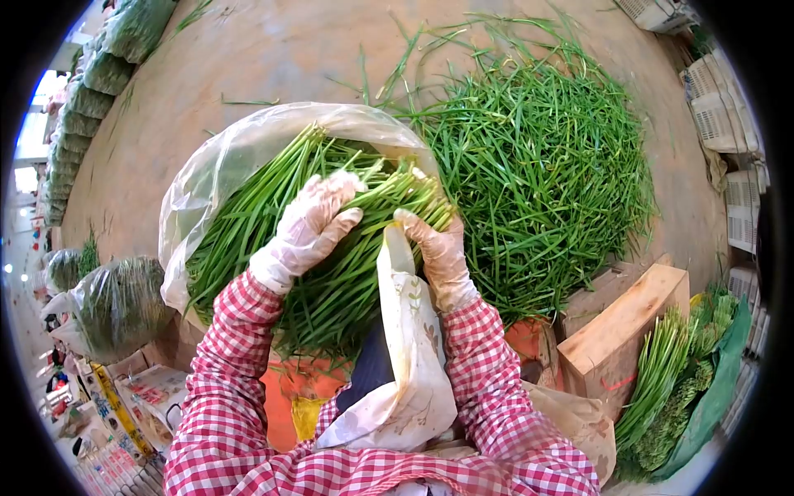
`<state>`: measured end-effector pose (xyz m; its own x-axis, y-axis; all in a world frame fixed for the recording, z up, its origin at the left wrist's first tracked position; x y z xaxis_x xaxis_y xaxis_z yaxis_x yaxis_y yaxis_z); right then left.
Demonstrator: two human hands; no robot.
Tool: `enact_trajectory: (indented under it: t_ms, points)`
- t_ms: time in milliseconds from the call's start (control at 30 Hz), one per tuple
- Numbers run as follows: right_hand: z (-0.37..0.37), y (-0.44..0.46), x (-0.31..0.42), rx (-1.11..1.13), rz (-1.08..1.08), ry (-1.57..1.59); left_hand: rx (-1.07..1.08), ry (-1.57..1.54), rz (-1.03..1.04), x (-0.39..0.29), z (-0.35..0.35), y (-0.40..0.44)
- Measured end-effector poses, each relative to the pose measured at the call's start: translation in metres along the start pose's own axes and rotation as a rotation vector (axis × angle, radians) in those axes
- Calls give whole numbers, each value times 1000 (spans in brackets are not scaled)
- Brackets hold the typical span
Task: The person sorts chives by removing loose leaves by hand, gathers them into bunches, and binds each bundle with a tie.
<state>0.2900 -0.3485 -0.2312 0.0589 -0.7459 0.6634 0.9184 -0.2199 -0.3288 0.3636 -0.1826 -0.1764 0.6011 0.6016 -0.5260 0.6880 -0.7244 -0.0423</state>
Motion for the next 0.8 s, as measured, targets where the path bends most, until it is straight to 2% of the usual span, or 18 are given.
enact_trajectory:
  t_ms: [33, 100, 133, 167, 200, 267, 300, 333, 400, 467, 500, 533, 600, 633, 667, 733, 767, 800]
  points:
    - [1, 1, 1, 106, 24, -33, 17, -10, -38, 3, 10, -4]
    - [5, -6, 0, 242, 55, -71, -64, 261, 75, -14, 34, -8]
    - [3, -9, -3, 215, 47, -77, -80, 389, 123, -18, 47, -10]
    - [8, -14, 0, 84, 69, -62, -88, 421, 159, -26, 52, -11]
    - [13, -20, 2, -49, 91, -46, 9, 433, 124, -38, 47, -11]
    - [8, -25, -3, -109, 56, -74, 38, 319, 206, -44, 31, -12]
    - [7, -28, -1, -125, 27, -20, 23, 163, 217, -53, 6, -5]
    - [6, -30, 0, -139, -2, 33, -99, -23, 273, -50, -15, -3]
    - [7, -37, -2, -120, -22, 21, -313, -454, -60, -31, -36, 5]
    - [13, -46, -4, -11, -111, -118, -202, -32, 60, -16, -29, 20]
    - [21, -52, 0, 48, -90, -151, -27, -163, 34, -12, -19, 28]
    - [26, -55, 3, 99, -157, -213, 102, -367, -7, -11, -11, 33]
    - [27, -60, -2, 115, -228, -315, 276, -176, 11, -23, -9, 41]
    - [26, -60, -3, 121, -264, -349, 396, -235, 44, -26, -9, 43]
    - [28, -58, -3, 154, -383, -408, 471, -114, 46, -22, -3, 42]
    - [32, -62, -5, 218, -439, -431, 548, 13, 101, -13, 11, 36]
    - [33, -63, -4, 237, -446, -492, 568, -154, 120, -8, 14, 32]
    - [35, -66, -5, 219, -419, -467, 570, -154, 119, -1, 20, 30]
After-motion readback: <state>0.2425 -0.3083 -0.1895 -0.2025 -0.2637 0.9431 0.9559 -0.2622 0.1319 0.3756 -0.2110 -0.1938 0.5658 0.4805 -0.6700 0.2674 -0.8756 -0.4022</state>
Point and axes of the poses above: each hand's wrist, its own y-axis towards the middle knuckle, its own z-axis out of the palm, x = y × z, the point moved 3 cm from there along y, towards the middle knuckle, and after that the axes turned 1 degree about y, right-handed, at the moved point
